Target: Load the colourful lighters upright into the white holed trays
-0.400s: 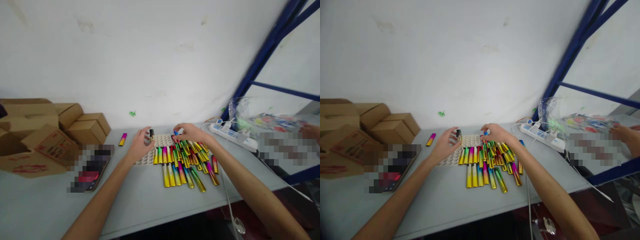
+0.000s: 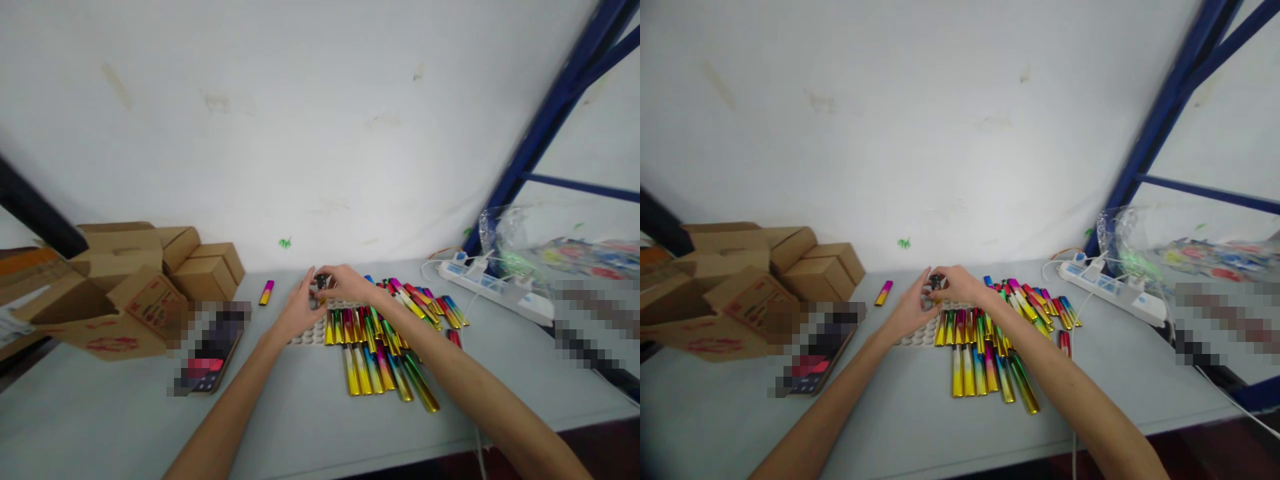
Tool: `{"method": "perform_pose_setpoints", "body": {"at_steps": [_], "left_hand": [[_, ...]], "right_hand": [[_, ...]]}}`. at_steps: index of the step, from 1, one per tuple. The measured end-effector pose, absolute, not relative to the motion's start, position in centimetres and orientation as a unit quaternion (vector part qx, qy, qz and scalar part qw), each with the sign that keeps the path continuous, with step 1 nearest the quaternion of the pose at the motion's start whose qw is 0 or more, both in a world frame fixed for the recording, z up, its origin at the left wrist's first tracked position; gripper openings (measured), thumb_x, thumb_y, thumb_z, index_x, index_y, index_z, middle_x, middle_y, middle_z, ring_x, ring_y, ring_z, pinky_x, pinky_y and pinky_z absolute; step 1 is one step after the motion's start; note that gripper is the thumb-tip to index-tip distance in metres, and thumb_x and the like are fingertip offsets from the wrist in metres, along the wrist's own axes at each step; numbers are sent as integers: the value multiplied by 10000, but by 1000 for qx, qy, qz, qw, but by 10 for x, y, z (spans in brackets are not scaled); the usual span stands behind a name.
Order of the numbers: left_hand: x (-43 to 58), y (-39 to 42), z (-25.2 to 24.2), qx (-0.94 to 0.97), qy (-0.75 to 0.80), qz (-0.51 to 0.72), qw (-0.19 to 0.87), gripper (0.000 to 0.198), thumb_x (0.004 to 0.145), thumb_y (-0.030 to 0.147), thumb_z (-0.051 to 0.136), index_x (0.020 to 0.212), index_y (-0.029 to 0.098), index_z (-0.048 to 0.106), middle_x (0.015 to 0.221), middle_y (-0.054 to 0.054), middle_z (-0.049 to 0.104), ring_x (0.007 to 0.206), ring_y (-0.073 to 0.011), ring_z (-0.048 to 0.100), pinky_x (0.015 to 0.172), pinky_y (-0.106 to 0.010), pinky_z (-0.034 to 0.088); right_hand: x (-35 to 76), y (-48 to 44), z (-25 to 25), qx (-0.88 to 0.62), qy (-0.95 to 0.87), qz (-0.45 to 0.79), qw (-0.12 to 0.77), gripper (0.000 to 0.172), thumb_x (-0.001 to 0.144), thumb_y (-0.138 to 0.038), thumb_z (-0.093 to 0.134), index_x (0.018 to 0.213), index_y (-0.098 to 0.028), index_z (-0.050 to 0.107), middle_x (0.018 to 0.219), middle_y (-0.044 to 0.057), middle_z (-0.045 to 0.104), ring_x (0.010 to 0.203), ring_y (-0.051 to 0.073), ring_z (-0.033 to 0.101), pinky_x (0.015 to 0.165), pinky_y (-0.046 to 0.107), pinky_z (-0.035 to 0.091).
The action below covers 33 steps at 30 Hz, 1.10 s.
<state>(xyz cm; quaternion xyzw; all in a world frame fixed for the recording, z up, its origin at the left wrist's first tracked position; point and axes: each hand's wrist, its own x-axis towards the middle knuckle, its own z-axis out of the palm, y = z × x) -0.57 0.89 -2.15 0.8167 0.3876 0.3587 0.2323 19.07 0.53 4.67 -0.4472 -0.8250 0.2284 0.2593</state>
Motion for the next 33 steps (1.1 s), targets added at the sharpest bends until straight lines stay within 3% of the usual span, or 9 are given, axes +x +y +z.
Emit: {"method": "perform_pose_setpoints", "body": {"at_steps": [5,9,14,21,27,30,33], "left_hand": [[-5,6,-16,821,394,337,238,961,868,324,696,1679,217,191,1191,-96,718,891,-194,687,879,-384,581],[-4,8,-14,824,399,335,225,844,874,358,683,1629,210,335,1198,-89,715,853,-178,685,876,-366,581],[-3,11,-14,834,393,334,198,635,891,397,661,1480,189,545,1112,-73,722,877,-210,695,890,-384,592],[8,6,-1,888,340,297,89,435,969,321,610,1396,248,648,1362,-117,644,1243,-307,582,1142,-522,460],[40,12,4,926,309,199,85,195,965,339,654,1069,236,784,1074,-101,723,1054,-292,634,994,-447,531],[47,11,14,923,319,197,91,221,983,354,616,964,204,777,969,-105,731,956,-283,667,905,-416,552],[55,0,34,908,338,220,114,301,1006,416,566,1001,193,768,940,-93,746,890,-254,690,875,-377,549]], "right_hand": [[211,1,65,-454,-795,234,327,421,822,-354,854,1172,-160,724,942,66,803,794,194,753,765,306,571],[240,-11,75,-439,-756,281,395,393,862,-432,798,1130,-159,709,910,62,779,749,183,744,768,326,595],[256,-17,65,-460,-742,276,401,385,815,-467,817,1019,-159,707,867,50,757,732,183,726,723,316,585],[291,-37,67,-473,-683,292,473,447,824,-509,799,1082,-165,675,801,18,722,710,186,724,743,331,581],[340,-71,81,-518,-693,326,380,540,824,-497,803,1211,-174,609,698,-42,644,672,173,675,628,281,508],[358,-78,89,-543,-718,318,298,476,835,-524,784,1125,-164,670,661,-41,623,620,151,614,581,265,445],[369,-75,94,-579,-725,317,196,545,824,-555,788,1177,-152,687,687,-12,682,618,159,614,576,270,432]]}}
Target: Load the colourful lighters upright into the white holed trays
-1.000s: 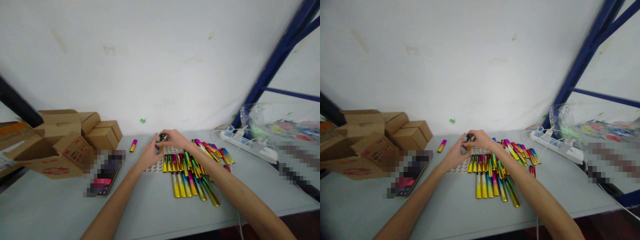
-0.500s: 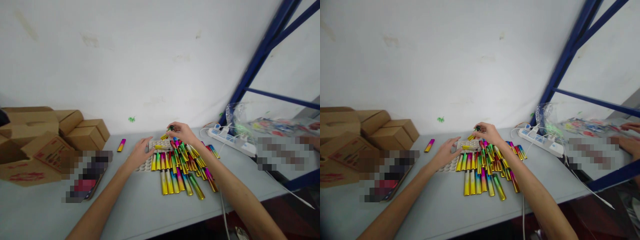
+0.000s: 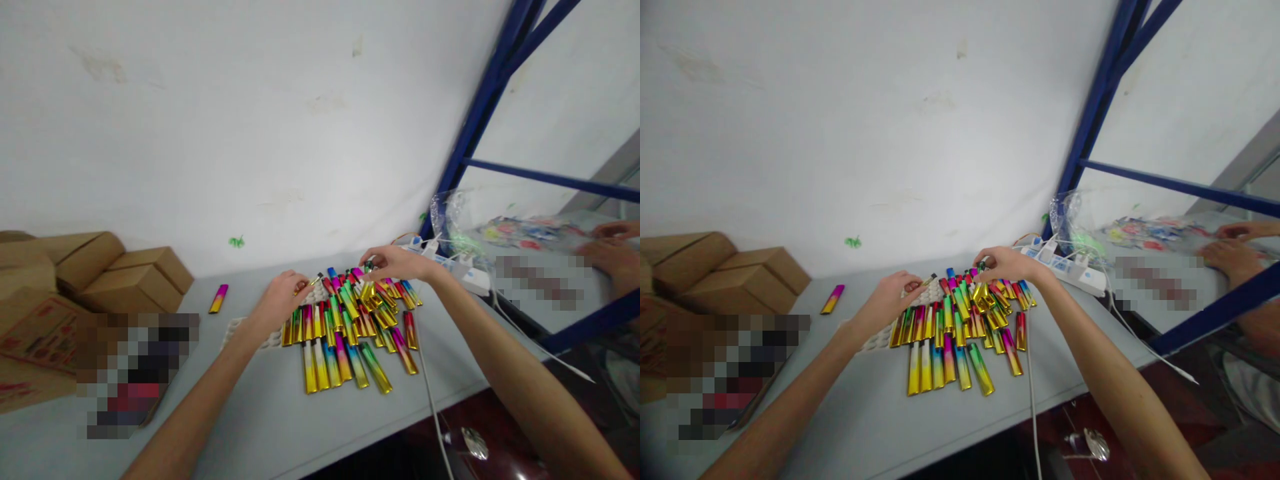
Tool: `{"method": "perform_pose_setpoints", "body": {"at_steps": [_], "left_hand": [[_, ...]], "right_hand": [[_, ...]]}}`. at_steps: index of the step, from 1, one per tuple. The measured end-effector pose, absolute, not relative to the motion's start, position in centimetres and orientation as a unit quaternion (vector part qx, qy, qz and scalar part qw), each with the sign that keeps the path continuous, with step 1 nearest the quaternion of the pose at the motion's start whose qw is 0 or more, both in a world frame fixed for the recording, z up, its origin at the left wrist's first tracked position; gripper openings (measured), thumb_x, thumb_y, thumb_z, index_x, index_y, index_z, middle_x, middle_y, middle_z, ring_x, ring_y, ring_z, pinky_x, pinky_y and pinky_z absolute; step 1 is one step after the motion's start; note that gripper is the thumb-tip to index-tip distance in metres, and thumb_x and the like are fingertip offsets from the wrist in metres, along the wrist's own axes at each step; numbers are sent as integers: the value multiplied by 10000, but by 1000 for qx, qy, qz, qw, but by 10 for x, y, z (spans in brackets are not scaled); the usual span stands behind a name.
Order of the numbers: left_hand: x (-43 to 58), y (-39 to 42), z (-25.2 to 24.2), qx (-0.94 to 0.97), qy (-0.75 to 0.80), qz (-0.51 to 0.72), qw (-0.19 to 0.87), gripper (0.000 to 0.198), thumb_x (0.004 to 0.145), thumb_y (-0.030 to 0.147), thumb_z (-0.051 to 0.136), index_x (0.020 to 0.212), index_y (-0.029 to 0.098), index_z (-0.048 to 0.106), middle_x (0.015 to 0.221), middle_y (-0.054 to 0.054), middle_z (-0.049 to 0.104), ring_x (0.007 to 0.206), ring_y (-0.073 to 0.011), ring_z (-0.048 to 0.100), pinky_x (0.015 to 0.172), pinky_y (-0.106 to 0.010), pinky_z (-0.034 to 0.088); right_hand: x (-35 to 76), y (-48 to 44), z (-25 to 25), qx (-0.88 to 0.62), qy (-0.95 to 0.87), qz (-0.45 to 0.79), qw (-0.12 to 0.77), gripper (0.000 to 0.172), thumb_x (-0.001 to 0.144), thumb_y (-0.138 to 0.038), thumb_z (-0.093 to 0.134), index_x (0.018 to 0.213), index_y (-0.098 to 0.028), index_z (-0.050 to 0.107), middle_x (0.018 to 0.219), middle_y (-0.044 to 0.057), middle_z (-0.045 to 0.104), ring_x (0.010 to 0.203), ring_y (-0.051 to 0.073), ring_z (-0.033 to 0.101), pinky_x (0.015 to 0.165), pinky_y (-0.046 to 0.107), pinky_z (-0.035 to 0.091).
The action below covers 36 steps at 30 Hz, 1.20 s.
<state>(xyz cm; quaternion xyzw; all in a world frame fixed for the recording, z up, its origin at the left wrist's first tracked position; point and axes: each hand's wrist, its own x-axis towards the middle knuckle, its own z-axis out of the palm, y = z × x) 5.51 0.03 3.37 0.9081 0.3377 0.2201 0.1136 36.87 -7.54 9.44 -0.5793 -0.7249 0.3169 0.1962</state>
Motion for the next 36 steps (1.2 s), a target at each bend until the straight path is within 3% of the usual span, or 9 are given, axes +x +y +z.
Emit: {"method": "perform_pose_setpoints", "body": {"at_steps": [3,7,10,16,21,25,28,31,36], "left_hand": [[76,-18,50,885,369,223,175,315,973,463,619,1052,192,759,872,-59,767,762,-217,703,801,-333,549],[116,-38,48,878,398,190,187,267,981,280,576,1205,188,689,753,-30,748,720,-219,720,738,-307,530],[136,-46,37,878,404,195,166,350,962,221,575,1308,176,603,764,-41,731,762,-254,728,724,-321,514],[141,-47,32,879,415,193,132,335,1012,311,544,1328,199,535,751,-37,702,760,-279,732,704,-325,488],[130,-45,29,866,411,224,172,296,1050,383,483,1273,208,568,627,22,631,662,-260,693,664,-314,453],[112,-47,27,865,376,243,226,273,1056,368,456,1245,222,589,583,63,587,589,-209,655,635,-290,444],[92,-55,26,879,338,230,246,285,1042,322,466,1277,226,595,734,22,682,666,-198,677,711,-313,517],[72,-68,23,895,324,253,173,299,1029,330,497,1272,214,626,1084,-88,715,1005,-254,701,971,-424,553],[63,-88,11,915,327,229,65,624,995,531,589,1528,224,484,1583,-193,440,1500,-397,415,1217,-599,406]], "right_hand": [[371,-66,93,-596,-720,339,110,664,785,-560,821,1263,-124,673,806,53,772,690,202,683,627,296,492],[364,-56,82,-600,-745,274,100,548,781,-491,839,1199,-144,760,1112,120,801,925,256,730,793,323,542],[358,-57,72,-588,-760,247,128,472,827,-437,812,1213,-167,775,1153,105,797,999,262,723,869,329,536],[353,-62,59,-566,-783,156,207,434,860,-349,824,1238,-154,745,1195,129,763,1061,265,705,970,385,524],[351,-60,44,-566,-754,163,291,371,880,-343,812,1194,-162,730,1204,117,737,867,194,727,866,346,569],[349,-64,34,-553,-739,148,355,272,929,-366,753,1117,-171,737,1139,94,755,846,188,721,834,334,570],[352,-72,35,-546,-732,134,385,225,981,-380,678,1062,-181,743,1089,89,767,879,201,726,836,337,579],[354,-79,34,-535,-751,96,375,280,1031,-422,600,1126,-198,737,1146,105,754,1061,240,712,993,395,555],[347,-81,12,-581,-769,54,261,578,1054,-581,496,1485,-207,588,1538,191,548,1476,338,466,1225,552,364]]}}
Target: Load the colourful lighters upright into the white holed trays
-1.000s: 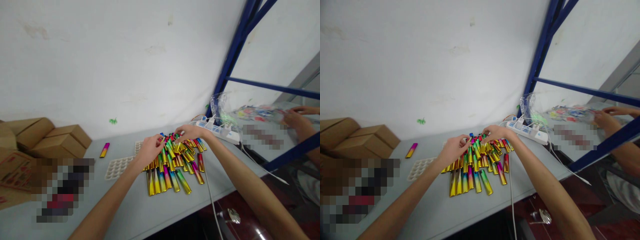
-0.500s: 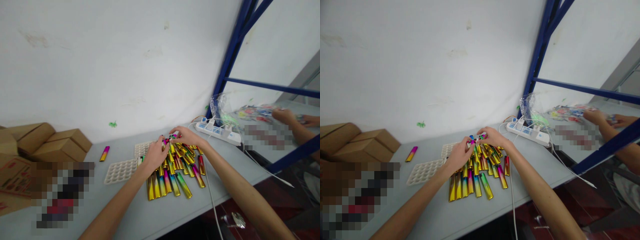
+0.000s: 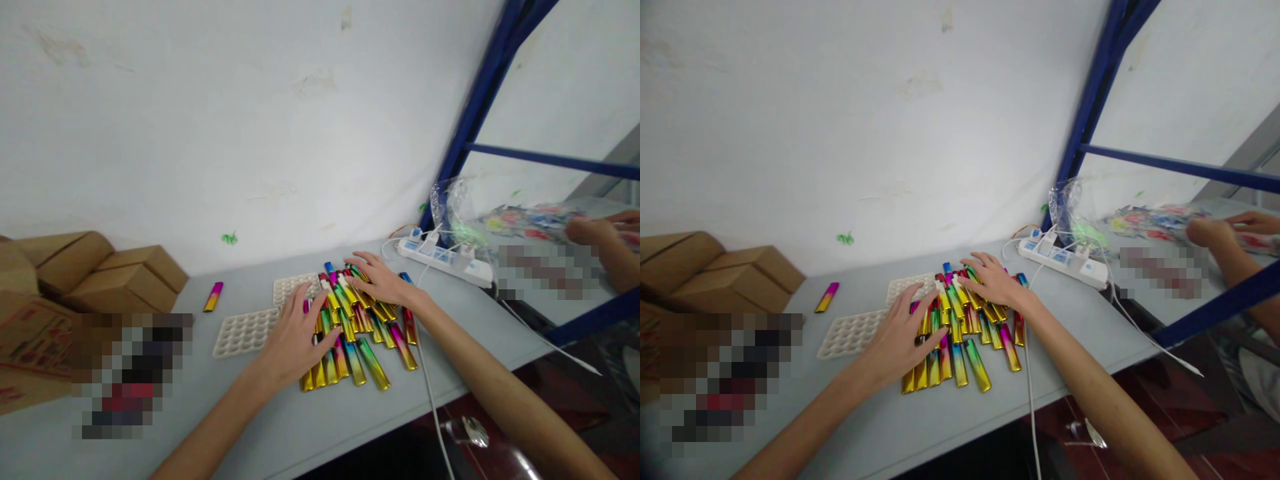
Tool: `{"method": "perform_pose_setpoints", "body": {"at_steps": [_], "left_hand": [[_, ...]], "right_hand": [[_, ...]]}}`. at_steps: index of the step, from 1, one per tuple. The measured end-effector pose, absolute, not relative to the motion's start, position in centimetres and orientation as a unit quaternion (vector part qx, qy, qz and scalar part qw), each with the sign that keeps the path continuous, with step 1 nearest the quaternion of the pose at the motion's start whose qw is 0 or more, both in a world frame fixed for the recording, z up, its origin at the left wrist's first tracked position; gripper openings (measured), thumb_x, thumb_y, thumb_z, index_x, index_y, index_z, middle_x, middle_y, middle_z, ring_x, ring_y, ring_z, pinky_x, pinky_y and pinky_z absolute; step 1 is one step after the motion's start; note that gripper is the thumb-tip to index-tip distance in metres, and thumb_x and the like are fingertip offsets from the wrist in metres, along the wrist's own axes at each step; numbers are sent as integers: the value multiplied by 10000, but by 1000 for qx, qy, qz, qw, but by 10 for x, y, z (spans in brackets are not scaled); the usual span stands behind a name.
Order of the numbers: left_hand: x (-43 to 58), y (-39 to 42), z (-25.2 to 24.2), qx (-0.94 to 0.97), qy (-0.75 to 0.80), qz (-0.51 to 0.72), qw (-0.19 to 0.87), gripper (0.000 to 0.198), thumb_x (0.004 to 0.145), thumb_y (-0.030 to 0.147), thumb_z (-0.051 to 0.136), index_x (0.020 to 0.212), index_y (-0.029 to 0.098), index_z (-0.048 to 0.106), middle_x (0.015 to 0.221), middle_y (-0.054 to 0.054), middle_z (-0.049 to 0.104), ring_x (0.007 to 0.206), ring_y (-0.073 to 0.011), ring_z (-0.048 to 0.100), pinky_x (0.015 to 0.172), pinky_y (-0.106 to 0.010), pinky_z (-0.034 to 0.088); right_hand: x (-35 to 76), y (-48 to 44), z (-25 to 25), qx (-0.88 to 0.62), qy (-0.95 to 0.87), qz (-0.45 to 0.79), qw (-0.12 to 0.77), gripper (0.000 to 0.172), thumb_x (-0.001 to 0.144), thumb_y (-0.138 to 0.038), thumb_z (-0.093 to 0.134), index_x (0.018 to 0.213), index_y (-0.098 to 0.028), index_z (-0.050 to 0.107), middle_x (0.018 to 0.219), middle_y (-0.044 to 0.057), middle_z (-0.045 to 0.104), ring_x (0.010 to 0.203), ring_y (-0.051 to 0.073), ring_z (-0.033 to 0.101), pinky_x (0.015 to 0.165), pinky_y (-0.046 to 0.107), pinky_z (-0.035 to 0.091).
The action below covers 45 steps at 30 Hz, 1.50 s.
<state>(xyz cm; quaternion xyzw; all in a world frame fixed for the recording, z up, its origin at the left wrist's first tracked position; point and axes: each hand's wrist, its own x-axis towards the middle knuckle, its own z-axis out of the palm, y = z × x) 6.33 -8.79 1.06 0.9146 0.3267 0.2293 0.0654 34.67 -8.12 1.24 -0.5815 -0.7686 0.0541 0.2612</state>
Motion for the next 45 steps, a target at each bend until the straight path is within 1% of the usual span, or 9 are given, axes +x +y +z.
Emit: {"method": "perform_pose_setpoints", "body": {"at_steps": [2,4,14,22,29,32,36,40,45], "left_hand": [[73,-92,4,926,312,201,66,691,1031,567,515,1614,229,364,1698,-196,291,1595,-404,264,1258,-608,349],[86,-95,-2,928,313,186,76,658,1073,546,424,1639,229,311,1723,-200,254,1613,-402,230,1258,-619,344],[139,-98,-4,911,312,235,129,651,1082,521,395,1613,148,342,1658,-268,350,1598,-401,271,1272,-652,294],[124,-95,9,902,325,231,165,646,1077,541,414,1617,193,343,1697,-210,335,1608,-359,271,1300,-590,285],[30,-36,20,890,375,226,128,452,1041,403,433,1344,150,653,1437,-169,635,1387,-293,573,1243,-501,411],[-15,-14,24,884,404,207,113,465,995,475,485,1277,174,699,1350,-145,694,1269,-294,652,1190,-495,465],[-57,-14,32,892,412,129,133,616,892,646,625,1341,229,687,1435,-108,671,1331,-320,626,1182,-480,475],[-75,-31,29,886,435,86,137,801,795,625,756,1465,214,601,1543,-130,592,1408,-337,568,1197,-458,458],[-84,-39,22,888,426,83,155,678,835,549,736,1438,257,627,1485,-98,650,1352,-326,618,1174,-452,476]], "right_hand": [[344,-80,4,-594,-773,67,212,615,1072,-605,417,1545,-232,539,1589,183,507,1511,348,429,1240,587,328],[344,-80,0,-594,-777,74,192,624,1082,-608,377,1553,-233,539,1588,179,515,1504,342,446,1246,575,329],[366,-82,-1,-557,-778,90,275,474,1094,-463,434,1416,-188,646,1456,164,643,1380,293,583,1210,529,420],[364,-81,-2,-573,-757,64,308,426,1082,-457,470,1361,-212,677,1437,147,645,1367,289,593,1207,503,420],[340,-86,26,-548,-768,36,331,277,1058,-353,547,1192,-187,724,1203,134,734,1152,282,677,1065,445,503],[318,-81,40,-525,-798,48,291,218,1042,-312,585,1126,-198,750,1123,109,761,1067,265,699,1002,414,521],[287,-59,49,-511,-835,59,196,192,999,-211,624,1113,-192,778,1096,114,788,1027,270,717,963,402,529],[269,-31,45,-551,-829,34,90,260,938,-147,649,1170,-161,767,1132,164,786,1070,306,725,995,427,516],[267,-19,35,-583,-809,32,70,314,890,-94,649,1186,-144,741,1137,199,761,1106,337,704,978,457,528]]}}
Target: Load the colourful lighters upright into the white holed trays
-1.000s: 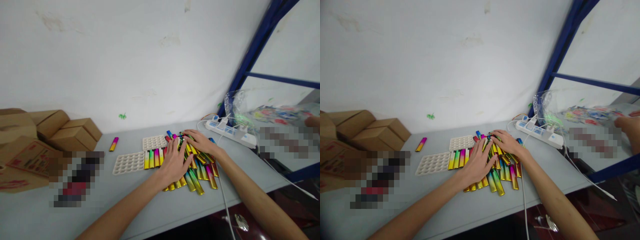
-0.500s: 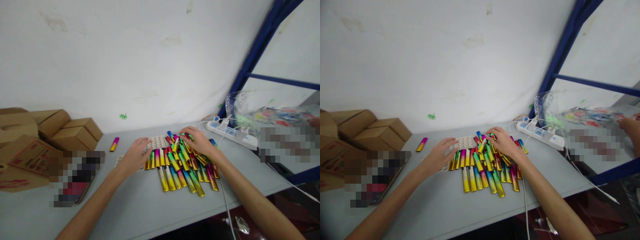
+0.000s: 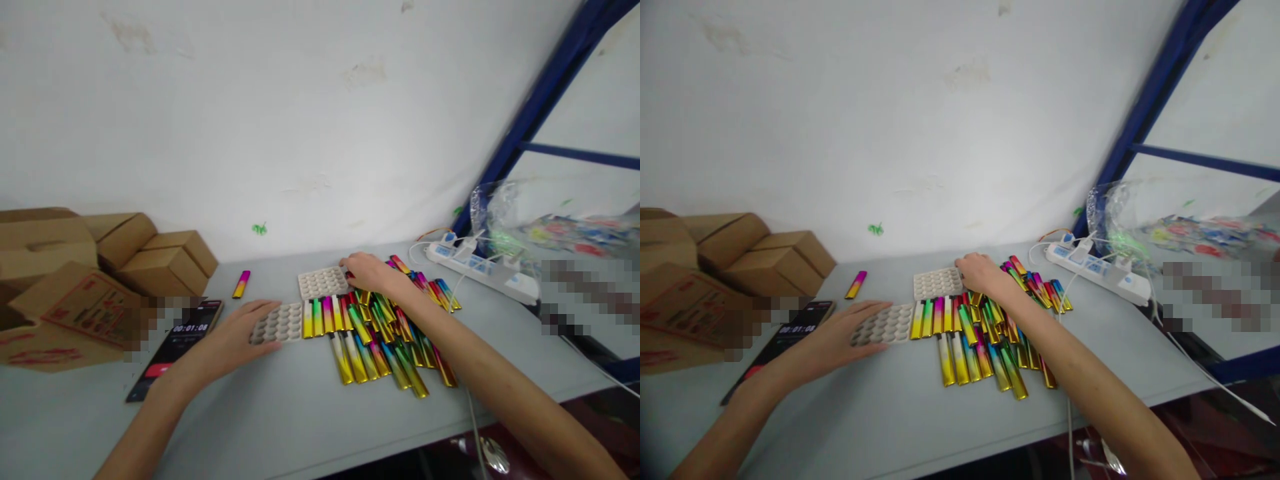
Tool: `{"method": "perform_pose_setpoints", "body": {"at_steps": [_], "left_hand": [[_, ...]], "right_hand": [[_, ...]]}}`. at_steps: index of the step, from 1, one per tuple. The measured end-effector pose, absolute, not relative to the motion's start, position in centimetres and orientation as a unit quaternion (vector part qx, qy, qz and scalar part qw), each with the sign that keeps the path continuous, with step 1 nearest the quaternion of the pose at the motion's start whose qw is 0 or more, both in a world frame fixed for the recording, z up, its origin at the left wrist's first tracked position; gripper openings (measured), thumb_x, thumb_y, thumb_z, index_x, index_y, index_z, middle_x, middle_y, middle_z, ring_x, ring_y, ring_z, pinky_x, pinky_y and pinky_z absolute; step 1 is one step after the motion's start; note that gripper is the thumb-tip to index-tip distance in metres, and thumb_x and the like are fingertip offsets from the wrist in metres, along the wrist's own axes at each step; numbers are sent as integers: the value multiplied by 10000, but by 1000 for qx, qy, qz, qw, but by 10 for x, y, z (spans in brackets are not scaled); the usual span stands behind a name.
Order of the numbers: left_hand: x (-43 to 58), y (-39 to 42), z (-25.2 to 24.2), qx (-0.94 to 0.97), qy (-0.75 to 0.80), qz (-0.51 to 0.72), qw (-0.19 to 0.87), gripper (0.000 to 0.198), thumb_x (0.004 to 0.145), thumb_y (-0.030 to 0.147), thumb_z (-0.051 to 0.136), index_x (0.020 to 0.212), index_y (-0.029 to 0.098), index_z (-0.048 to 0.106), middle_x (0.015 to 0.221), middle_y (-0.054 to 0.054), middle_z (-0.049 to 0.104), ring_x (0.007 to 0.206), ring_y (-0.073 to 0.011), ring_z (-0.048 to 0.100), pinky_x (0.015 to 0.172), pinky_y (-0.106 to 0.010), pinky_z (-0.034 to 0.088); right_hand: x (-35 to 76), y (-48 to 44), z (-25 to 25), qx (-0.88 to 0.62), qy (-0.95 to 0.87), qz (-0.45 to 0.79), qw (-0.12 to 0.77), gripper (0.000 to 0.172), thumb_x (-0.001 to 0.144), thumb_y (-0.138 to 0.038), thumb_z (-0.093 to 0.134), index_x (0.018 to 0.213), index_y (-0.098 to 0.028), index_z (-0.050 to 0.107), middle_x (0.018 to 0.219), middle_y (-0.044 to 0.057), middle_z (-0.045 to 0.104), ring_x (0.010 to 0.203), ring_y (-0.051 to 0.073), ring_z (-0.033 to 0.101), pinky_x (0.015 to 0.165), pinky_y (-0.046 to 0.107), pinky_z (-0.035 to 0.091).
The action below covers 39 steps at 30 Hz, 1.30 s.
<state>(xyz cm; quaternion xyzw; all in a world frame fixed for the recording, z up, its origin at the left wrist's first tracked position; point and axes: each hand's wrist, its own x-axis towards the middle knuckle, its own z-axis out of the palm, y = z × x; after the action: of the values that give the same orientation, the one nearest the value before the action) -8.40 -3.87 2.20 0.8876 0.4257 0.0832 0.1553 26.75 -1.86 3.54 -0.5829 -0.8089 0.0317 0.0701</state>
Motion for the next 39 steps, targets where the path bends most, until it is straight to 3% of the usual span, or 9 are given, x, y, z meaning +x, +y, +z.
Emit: {"method": "perform_pose_setpoints", "body": {"at_steps": [5,11,15,18,20,23,28,33,39], "left_hand": [[-87,-36,29,882,441,63,154,709,781,518,789,1413,233,641,1444,-109,671,1328,-344,628,1162,-455,476],[-74,-32,38,889,424,58,160,602,760,529,797,1275,238,686,1262,-101,692,1172,-322,669,1050,-422,523],[-60,-25,47,896,412,15,162,608,698,526,828,1210,234,676,1167,-89,676,1118,-319,653,996,-412,523],[-52,-21,51,898,410,0,162,595,669,526,851,1166,247,679,1147,-77,676,1121,-323,648,971,-401,525],[-48,-21,49,897,408,14,167,612,672,530,859,1189,258,679,1183,-71,672,1152,-317,645,992,-394,523],[-46,-24,40,898,401,49,177,665,699,544,862,1275,273,669,1252,-73,654,1199,-308,633,1052,-398,508],[-47,-31,27,901,381,87,188,642,761,544,841,1320,282,667,1264,-73,633,1188,-285,622,1071,-380,500],[-48,-36,24,906,369,113,173,604,786,500,827,1320,271,665,1224,-70,635,1150,-274,626,1056,-377,503],[-48,-38,23,906,369,107,180,637,786,509,830,1330,233,647,1232,-92,626,1170,-297,613,1084,-421,491]], "right_hand": [[269,-19,28,-596,-798,39,77,281,887,-120,663,1156,-135,744,1150,209,737,1155,371,674,1006,496,521],[269,-16,25,-602,-783,59,147,350,888,-89,676,1232,-138,718,1203,161,687,1086,257,707,1028,375,525],[274,-16,30,-597,-725,119,322,413,842,-155,786,1249,-156,715,1265,137,684,893,182,736,943,345,573],[277,-23,32,-573,-630,249,461,379,819,-306,837,1154,-151,748,1048,92,766,770,178,721,815,349,598],[278,-30,34,-529,-593,351,496,396,815,-405,839,1096,-137,762,868,56,770,767,191,714,774,338,591],[277,-41,41,-436,-573,449,528,398,834,-488,815,1060,-169,744,942,46,778,789,167,703,755,309,585],[268,-58,57,-357,-590,524,500,401,946,-577,676,1175,-257,603,795,-18,700,620,131,640,589,269,538],[256,-71,60,-352,-612,532,467,385,992,-595,606,1227,-292,581,604,-103,375,448,81,311,422,204,275],[236,-75,50,-351,-559,580,478,628,947,-774,491,680,-206,518,567,-81,268,478,87,219,448,239,196]]}}
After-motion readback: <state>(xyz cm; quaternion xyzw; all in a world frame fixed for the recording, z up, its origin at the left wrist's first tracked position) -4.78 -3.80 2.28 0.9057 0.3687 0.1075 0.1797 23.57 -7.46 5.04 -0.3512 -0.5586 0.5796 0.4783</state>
